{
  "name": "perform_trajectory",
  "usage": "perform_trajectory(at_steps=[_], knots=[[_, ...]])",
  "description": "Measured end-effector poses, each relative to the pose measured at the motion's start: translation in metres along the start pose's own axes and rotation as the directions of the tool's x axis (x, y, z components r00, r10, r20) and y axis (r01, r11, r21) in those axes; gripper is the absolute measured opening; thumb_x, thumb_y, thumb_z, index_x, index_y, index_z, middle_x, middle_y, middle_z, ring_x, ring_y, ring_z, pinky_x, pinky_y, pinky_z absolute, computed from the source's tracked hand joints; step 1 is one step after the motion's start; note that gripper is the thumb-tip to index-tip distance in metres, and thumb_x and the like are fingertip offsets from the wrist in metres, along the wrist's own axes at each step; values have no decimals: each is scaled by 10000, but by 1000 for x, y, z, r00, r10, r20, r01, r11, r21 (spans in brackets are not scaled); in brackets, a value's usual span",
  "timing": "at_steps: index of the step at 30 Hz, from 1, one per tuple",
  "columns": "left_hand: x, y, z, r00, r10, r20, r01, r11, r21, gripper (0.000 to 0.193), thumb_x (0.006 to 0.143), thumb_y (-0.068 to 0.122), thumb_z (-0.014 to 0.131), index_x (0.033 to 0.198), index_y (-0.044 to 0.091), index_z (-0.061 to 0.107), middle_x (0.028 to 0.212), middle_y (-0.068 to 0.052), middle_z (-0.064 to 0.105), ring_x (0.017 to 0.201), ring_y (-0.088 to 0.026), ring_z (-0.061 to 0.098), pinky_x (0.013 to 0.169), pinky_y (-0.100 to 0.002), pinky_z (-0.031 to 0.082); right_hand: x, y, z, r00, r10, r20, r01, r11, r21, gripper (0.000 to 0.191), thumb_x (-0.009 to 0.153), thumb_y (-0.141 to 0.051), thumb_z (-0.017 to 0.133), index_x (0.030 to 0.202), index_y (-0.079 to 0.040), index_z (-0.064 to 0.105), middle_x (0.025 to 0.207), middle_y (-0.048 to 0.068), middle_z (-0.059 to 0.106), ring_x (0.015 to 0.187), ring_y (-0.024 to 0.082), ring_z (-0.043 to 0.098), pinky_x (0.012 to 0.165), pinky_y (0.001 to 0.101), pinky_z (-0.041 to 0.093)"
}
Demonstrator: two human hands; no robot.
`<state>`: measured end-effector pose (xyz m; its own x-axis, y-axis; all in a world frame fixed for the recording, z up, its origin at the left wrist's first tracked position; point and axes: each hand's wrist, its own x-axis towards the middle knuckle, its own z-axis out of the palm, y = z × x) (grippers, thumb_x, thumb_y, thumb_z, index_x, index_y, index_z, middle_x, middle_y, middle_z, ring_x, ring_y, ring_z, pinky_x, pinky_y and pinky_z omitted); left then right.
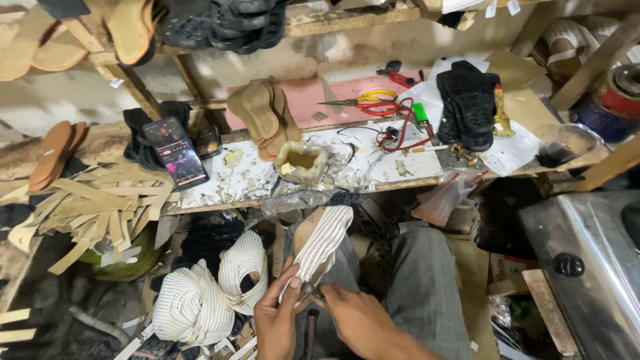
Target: The person sits at a cluttered workbench and trims excess material from a white mesh shoe upper mounted on a last, using scissors and a small blade. They turn the shoe repeatedly to trim around the sole edge, tap the sole with a hammer, and fit a white elastic strap around the shoe before setting it down.
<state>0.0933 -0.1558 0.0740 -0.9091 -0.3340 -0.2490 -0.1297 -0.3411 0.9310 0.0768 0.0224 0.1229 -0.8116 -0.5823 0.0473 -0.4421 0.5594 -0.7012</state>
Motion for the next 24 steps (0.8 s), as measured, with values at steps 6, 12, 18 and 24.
perform_trajectory(at_steps=[6, 12, 18, 24], knots=[[-14, -16, 7, 929, 327, 173, -359, 910, 207, 412, 981, 137, 609, 1362, -21, 616, 1529, -153, 564, 1381, -213, 528, 1107, -329, 398, -8, 5, -9, 804, 393, 446, -582, 673, 457, 314, 1051, -245, 541, 972, 52, 604, 836, 251, 653, 801, 492, 632, 710, 535, 522], [-26, -11, 15, 902, 311, 300, -415, 814, 405, 407, 979, 144, 619, 1357, -1, 654, 1533, -160, 560, 1422, -246, 516, 1128, -370, 399, -15, 5, -37, 875, 295, 385, -341, 938, 55, 347, 1029, -281, 561, 1053, 58, 635, 870, 255, 693, 833, 417, 700, 744, 486, 531], [-14, -2, 16, 989, -19, 144, 14, 999, 37, 383, 950, 167, 637, 1295, 12, 701, 1555, -114, 560, 1339, -277, 593, 1047, -415, 496, -22, 2, -13, 969, 226, 105, -248, 909, 335, 352, 1026, -265, 542, 1261, -5, 569, 956, 267, 708, 949, 448, 688, 762, 485, 541], [-9, 0, 13, 987, -86, 137, 70, 990, 120, 385, 924, 151, 648, 1278, 9, 702, 1560, -76, 552, 1275, -251, 634, 953, -399, 580, -26, 9, -2, 995, 99, 2, -97, 975, 199, 290, 1044, -224, 556, 1147, 43, 603, 953, 267, 710, 909, 461, 685, 726, 503, 531]])
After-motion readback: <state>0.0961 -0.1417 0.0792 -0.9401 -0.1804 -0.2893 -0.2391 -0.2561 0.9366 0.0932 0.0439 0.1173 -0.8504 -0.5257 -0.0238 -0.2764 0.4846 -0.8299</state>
